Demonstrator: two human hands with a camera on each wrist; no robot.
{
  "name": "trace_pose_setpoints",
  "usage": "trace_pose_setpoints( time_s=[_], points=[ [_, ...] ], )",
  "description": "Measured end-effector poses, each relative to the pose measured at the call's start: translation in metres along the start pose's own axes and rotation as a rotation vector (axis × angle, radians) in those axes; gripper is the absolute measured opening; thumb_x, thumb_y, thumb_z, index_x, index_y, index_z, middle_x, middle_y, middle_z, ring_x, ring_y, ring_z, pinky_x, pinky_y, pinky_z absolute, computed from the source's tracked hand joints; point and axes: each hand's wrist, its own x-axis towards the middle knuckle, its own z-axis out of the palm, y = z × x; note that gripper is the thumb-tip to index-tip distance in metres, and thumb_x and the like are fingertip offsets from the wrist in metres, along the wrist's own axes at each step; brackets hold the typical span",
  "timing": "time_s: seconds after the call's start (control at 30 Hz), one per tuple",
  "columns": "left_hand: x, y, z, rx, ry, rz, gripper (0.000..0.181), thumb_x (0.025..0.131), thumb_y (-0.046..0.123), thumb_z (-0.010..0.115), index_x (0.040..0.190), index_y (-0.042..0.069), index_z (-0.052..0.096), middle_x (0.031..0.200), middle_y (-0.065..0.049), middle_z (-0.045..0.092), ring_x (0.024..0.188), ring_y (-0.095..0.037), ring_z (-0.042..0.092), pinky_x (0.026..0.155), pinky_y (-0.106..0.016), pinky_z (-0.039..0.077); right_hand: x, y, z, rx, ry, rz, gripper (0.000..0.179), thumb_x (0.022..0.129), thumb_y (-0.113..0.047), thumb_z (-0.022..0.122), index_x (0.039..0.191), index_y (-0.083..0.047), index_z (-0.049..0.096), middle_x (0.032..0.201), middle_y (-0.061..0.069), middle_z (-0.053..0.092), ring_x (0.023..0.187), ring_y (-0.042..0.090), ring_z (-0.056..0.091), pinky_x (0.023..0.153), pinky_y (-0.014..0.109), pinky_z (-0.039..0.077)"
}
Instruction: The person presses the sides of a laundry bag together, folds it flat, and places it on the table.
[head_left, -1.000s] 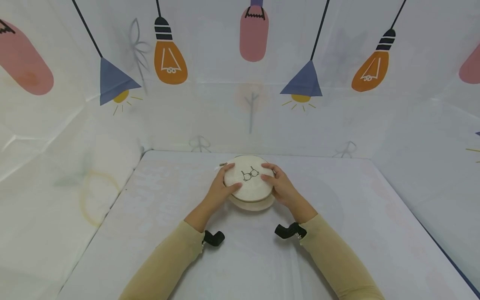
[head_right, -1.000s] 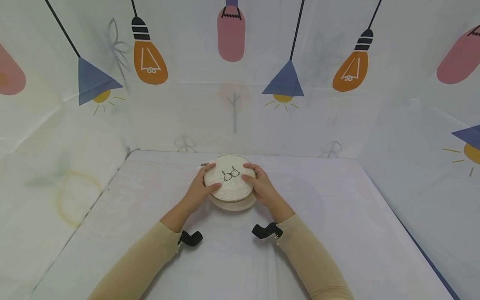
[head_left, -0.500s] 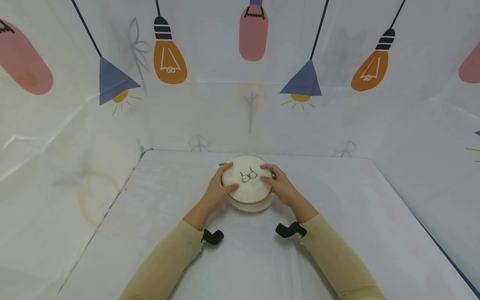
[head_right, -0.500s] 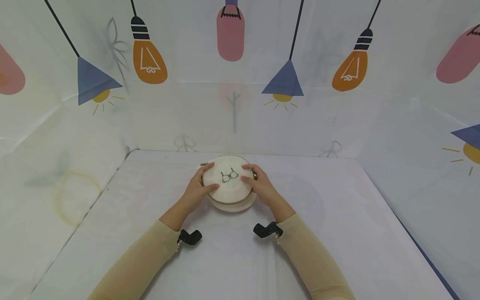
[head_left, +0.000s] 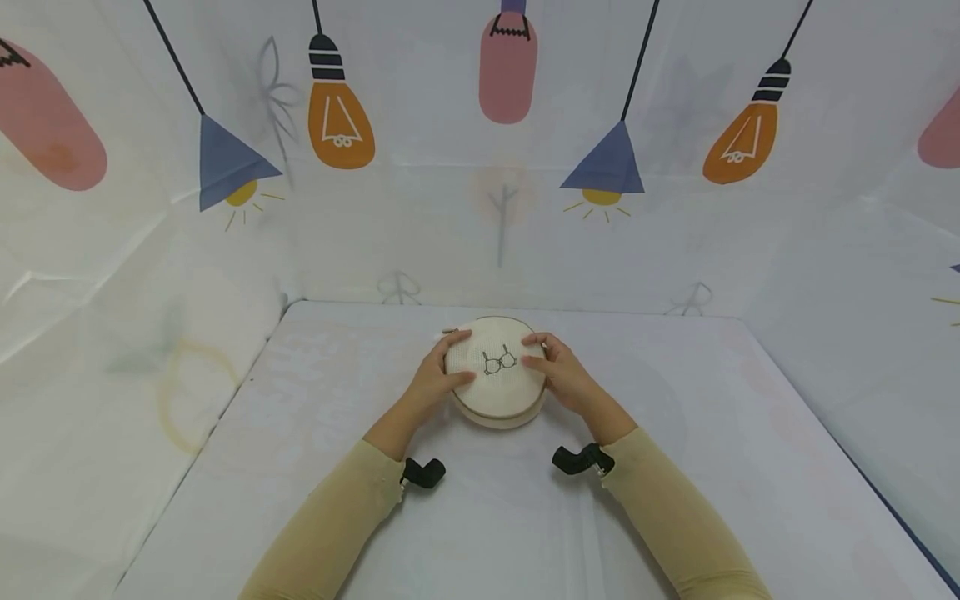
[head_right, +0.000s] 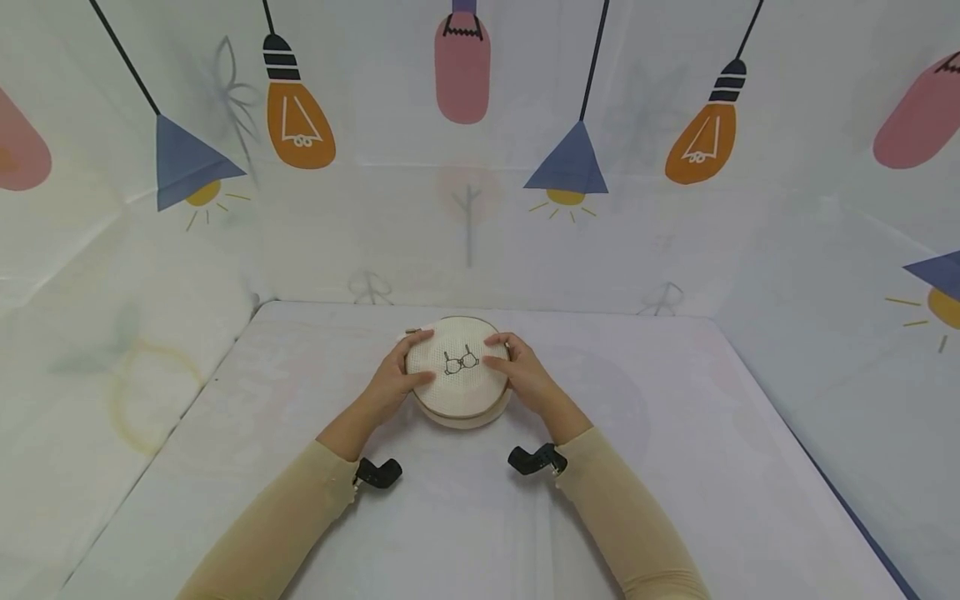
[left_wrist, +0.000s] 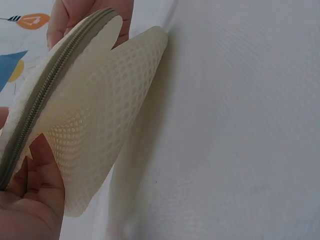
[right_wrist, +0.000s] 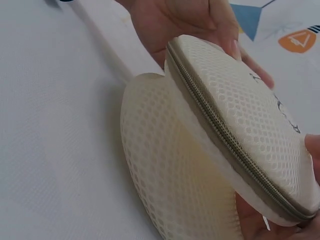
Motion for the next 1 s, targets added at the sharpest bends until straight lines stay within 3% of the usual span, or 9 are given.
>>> trace_pose_setpoints(
  time_s=[0.17, 0.37, 0.73, 1.0],
  points=[
    [0.0, 0.003, 0.002, 0.051, 0.012, -0.015, 0.068, 0.09, -0.002, 0.067, 0.15, 0.019, 0.044, 0.166, -0.005, 0.019, 0.153, -0.027, 0.012, 0.123, -0.043, 0.013, -0.001, 0.002, 0.001, 0.072, -0.006, 0.0, 0.033, 0.098, -0.002, 0.062, 0.127, -0.009, 0.049, 0.127, 0.016, 0.055, 0.094, 0.014, 0.063, 0.073, 0.027, 0.054],
    [0.001, 0.005, 0.004, 0.091, 0.02, -0.019, 0.065, 0.091, 0.003, 0.065, 0.15, 0.02, 0.043, 0.166, -0.004, 0.021, 0.153, -0.027, 0.011, 0.123, -0.046, 0.008, 0.001, 0.003, 0.001, 0.156, 0.011, 0.027, 0.028, 0.098, -0.001, 0.061, 0.123, -0.013, 0.053, 0.111, 0.005, 0.064, 0.089, 0.014, 0.067, 0.069, 0.025, 0.056],
    [-0.003, 0.007, 0.003, 0.051, 0.029, -0.014, 0.065, 0.093, 0.004, 0.064, 0.153, 0.013, 0.038, 0.166, -0.008, 0.021, 0.153, -0.026, 0.01, 0.123, -0.042, 0.007, 0.002, 0.006, 0.001, 0.236, 0.015, 0.041, 0.031, 0.097, -0.002, 0.062, 0.126, -0.012, 0.057, 0.114, 0.005, 0.065, 0.091, 0.014, 0.067, 0.071, 0.024, 0.056],
    [-0.009, 0.001, 0.004, 0.083, 0.036, 0.054, 0.064, 0.096, 0.012, 0.064, 0.153, 0.012, 0.033, 0.166, -0.009, 0.018, 0.153, -0.024, 0.012, 0.123, -0.039, 0.01, 0.004, 0.01, 0.001, 0.289, 0.038, 0.033, 0.029, 0.099, -0.003, 0.06, 0.126, -0.012, 0.057, 0.115, 0.005, 0.066, 0.095, 0.015, 0.068, 0.073, 0.024, 0.057]
  ],
)
